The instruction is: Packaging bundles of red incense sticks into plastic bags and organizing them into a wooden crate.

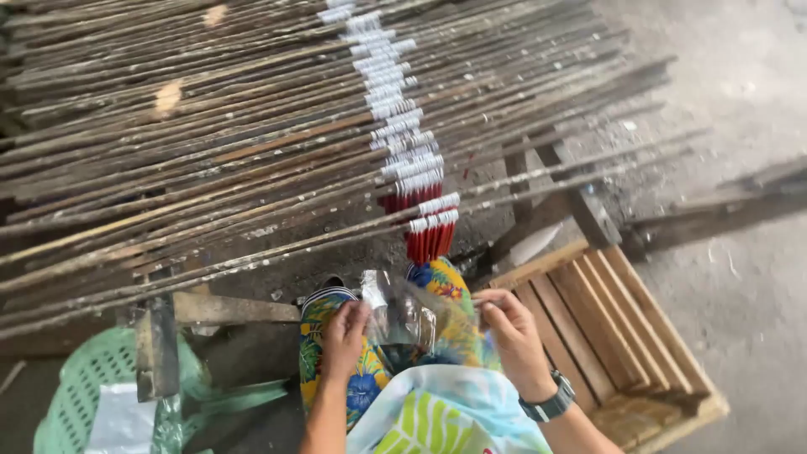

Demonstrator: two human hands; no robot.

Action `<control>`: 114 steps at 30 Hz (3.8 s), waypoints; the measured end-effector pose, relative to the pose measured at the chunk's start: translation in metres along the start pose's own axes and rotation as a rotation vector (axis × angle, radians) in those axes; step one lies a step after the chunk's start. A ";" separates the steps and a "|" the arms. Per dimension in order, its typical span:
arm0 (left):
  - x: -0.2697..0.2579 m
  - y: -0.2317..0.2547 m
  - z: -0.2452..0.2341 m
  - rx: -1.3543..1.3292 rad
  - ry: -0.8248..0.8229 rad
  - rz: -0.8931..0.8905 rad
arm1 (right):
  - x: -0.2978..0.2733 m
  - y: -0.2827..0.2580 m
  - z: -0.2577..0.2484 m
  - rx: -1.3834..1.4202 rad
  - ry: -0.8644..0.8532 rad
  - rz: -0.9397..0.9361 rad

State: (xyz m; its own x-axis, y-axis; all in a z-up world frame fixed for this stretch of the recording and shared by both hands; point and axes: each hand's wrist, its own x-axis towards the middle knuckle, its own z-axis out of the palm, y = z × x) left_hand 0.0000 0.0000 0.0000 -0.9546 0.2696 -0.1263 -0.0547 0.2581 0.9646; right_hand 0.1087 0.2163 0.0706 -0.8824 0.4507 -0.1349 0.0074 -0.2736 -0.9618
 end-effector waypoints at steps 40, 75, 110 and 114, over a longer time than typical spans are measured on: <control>-0.017 0.109 0.002 0.290 -0.102 0.355 | -0.006 0.002 0.015 -0.131 -0.150 -0.196; -0.040 0.091 0.051 0.084 -0.280 0.434 | -0.013 0.036 0.025 0.192 -0.106 -0.103; 0.079 0.085 0.088 0.039 0.304 0.766 | 0.019 0.094 -0.009 -0.076 0.202 -0.146; 0.077 0.107 0.088 -0.085 0.084 0.828 | 0.018 0.092 -0.003 -0.055 0.177 -0.133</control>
State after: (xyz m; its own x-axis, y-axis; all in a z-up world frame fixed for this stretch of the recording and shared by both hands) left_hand -0.0539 0.1303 0.0729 -0.7146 0.2701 0.6453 0.6551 -0.0650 0.7527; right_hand 0.0947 0.2018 -0.0210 -0.7811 0.6230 -0.0408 -0.0737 -0.1569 -0.9849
